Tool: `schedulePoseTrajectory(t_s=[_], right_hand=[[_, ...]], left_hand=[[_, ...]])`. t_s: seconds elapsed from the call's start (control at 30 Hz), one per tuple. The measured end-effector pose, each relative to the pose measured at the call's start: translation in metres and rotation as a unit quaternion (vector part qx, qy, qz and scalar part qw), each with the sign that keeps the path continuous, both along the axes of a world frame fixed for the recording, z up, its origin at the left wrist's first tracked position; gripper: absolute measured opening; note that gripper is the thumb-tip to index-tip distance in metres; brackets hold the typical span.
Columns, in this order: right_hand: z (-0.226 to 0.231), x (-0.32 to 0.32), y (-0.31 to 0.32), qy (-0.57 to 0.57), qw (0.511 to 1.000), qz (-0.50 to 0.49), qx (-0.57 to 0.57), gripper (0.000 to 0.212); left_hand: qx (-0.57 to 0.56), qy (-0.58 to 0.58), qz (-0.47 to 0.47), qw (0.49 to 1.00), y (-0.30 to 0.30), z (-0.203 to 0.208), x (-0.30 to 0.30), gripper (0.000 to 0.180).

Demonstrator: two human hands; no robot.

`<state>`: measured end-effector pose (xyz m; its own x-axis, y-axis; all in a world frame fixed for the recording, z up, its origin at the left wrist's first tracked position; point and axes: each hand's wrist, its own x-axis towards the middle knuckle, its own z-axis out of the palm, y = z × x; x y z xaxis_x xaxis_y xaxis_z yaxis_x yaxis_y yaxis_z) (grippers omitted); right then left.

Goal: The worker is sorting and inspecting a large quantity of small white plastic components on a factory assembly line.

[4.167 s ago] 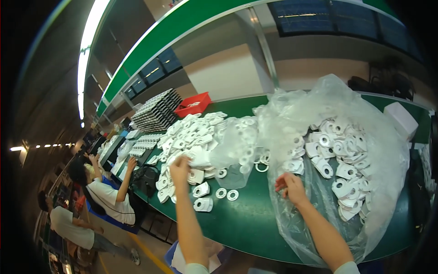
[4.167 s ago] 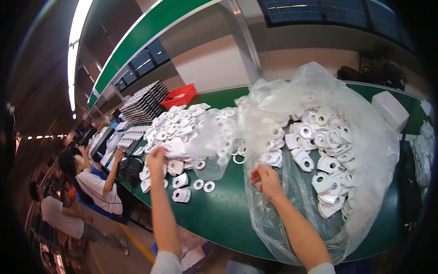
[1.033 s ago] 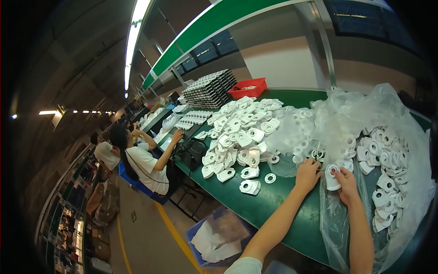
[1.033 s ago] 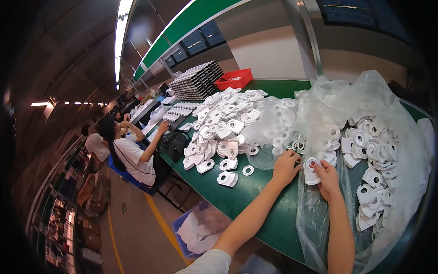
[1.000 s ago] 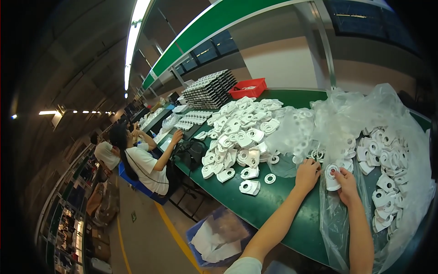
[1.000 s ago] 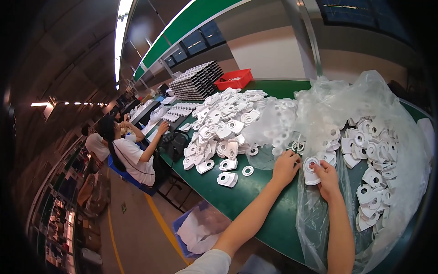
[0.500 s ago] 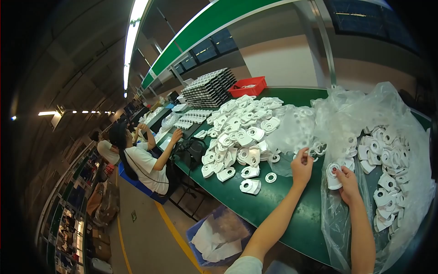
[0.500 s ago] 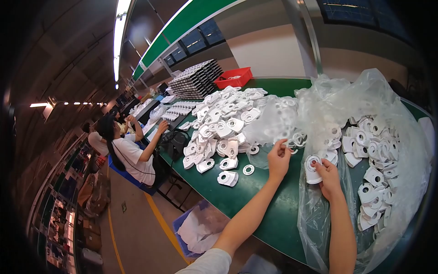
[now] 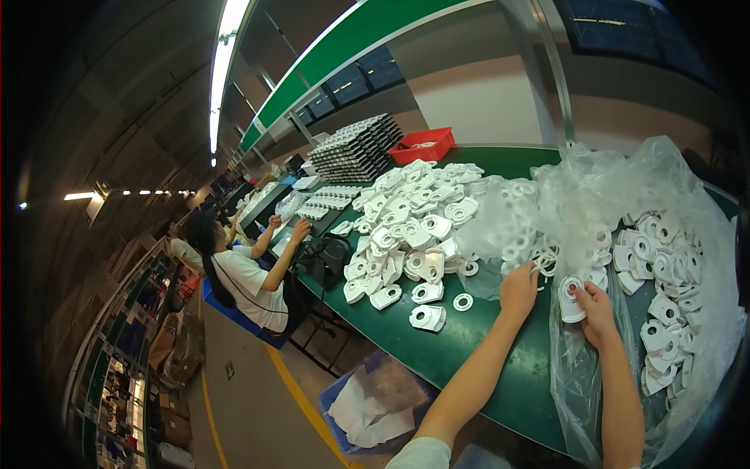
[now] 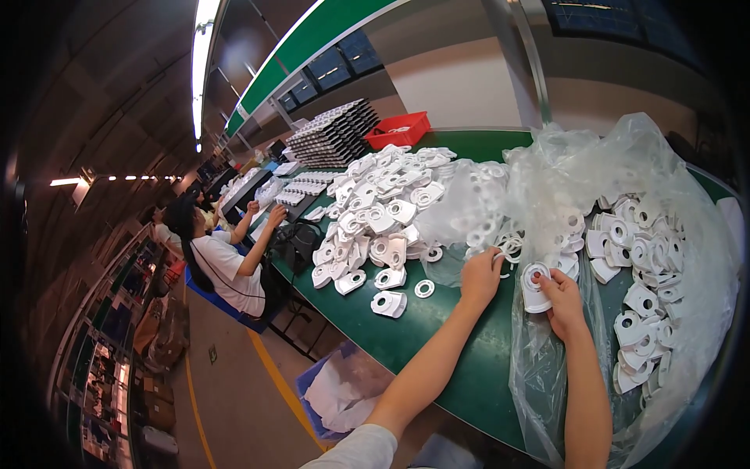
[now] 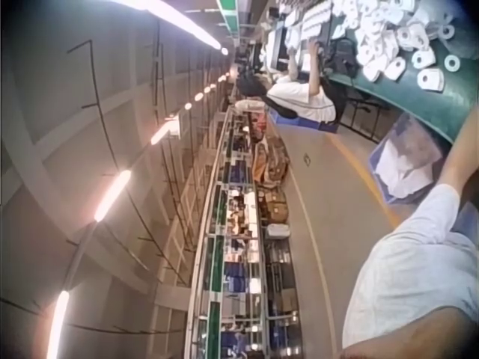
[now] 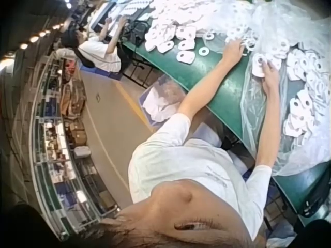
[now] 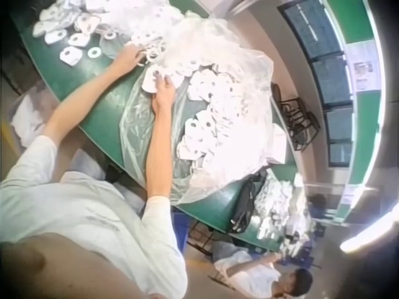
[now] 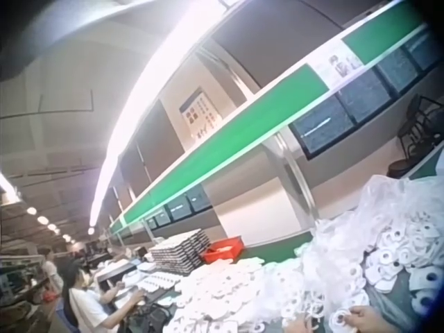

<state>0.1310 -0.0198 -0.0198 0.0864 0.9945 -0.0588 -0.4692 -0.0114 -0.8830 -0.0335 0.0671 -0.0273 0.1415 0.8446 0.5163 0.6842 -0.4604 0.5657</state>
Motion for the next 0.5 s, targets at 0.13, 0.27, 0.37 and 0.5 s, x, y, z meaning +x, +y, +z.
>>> schedulePoseTrajectory(t_s=[0.13, 0.27, 0.37, 0.5], right_hand=[[0.001, 0.003, -0.002, 0.001, 1.000, 0.000, 0.001, 0.016], [0.001, 0.004, -0.002, -0.006, 1.000, 0.001, 0.004, 0.018], [0.002, 0.000, 0.000, 0.002, 1.000, 0.006, 0.007, 0.019], [0.006, -0.007, -0.002, -0.001, 1.000, 0.004, 0.016, 0.019]], left_hand=[[-0.013, -0.100, -0.022, 0.995, 0.001, 0.010, -0.003, 0.013], [-0.092, -0.343, -0.070, 0.932, 0.006, 0.007, 0.002, 0.007], [-0.061, -0.509, -0.102, 0.852, 0.014, -0.002, 0.000, 0.010], [-0.143, -0.567, -0.117, 0.803, 0.015, 0.000, -0.013, 0.017]])
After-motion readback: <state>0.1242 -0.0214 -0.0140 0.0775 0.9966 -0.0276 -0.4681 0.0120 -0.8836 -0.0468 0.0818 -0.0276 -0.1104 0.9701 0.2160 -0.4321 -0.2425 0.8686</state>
